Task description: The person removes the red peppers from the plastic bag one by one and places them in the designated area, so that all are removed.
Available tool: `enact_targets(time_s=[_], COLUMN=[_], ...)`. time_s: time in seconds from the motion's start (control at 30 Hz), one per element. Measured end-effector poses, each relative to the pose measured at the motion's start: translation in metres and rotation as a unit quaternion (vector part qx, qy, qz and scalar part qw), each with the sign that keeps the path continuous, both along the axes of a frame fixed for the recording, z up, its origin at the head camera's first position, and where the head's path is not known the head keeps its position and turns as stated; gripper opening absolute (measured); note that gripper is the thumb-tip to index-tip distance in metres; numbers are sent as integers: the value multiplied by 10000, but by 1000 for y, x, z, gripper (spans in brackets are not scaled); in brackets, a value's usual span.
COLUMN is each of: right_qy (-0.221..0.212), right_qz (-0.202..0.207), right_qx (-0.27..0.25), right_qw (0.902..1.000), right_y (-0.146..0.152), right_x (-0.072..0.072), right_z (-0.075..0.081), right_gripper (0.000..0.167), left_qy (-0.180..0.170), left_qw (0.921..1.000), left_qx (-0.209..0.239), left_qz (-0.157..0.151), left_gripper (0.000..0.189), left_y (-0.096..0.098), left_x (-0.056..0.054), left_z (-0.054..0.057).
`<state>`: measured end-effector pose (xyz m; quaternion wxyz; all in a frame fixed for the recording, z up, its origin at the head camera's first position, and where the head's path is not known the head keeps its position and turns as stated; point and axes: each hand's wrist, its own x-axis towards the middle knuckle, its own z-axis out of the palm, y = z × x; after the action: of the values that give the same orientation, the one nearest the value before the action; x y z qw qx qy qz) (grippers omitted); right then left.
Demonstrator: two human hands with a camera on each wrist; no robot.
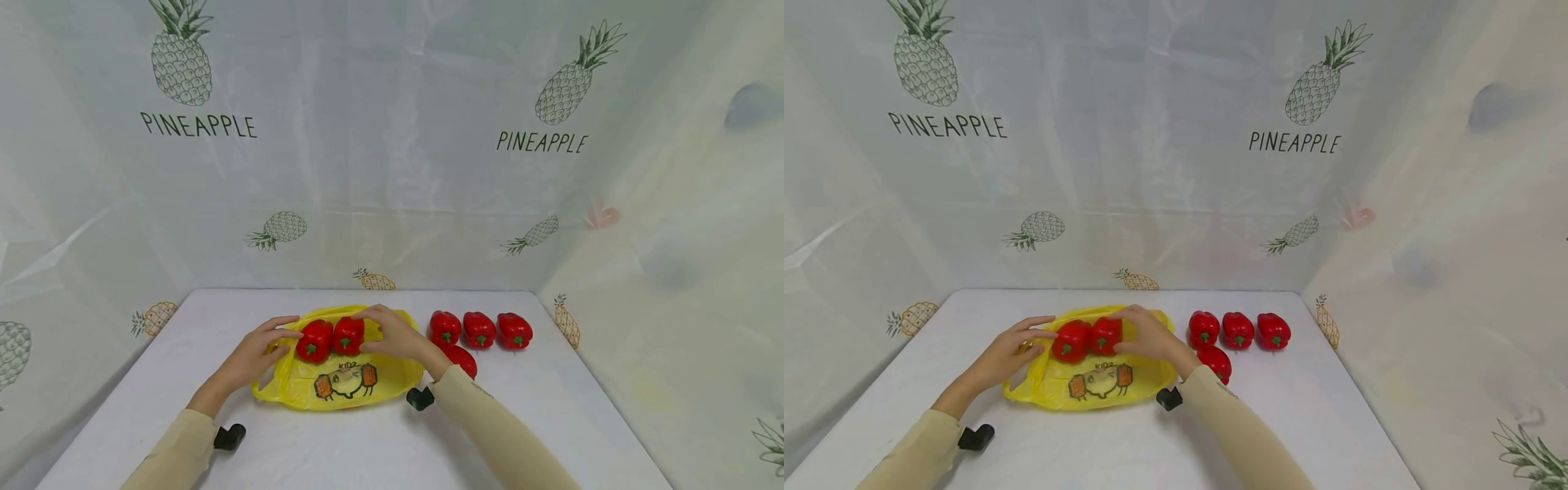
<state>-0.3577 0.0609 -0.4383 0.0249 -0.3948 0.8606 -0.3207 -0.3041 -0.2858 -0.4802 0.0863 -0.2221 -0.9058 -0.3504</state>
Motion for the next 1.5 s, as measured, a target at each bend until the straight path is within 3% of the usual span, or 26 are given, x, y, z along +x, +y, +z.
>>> enact_targets(time_s=[0.63, 1.07, 1.5], right_qy=[17, -246, -245], right_qz=[-223, -218, -347], right_qx=[489, 367, 372], right_qw=[9986, 9988, 9984], right_y=[-26, -26, -25], right_x=[-12, -13, -16], right_z=[-10, -19, -24], right_gripper=[59, 61, 45], left_qy=[-75, 17, -18], left_qw=[10000, 10000, 10000], left_qx=[34, -17, 14], left_qz=[33, 70, 55], left_gripper=[33, 32, 32], left_y=[-1, 0, 1], left_x=[-1, 1, 4], left_z=[-1, 2, 4])
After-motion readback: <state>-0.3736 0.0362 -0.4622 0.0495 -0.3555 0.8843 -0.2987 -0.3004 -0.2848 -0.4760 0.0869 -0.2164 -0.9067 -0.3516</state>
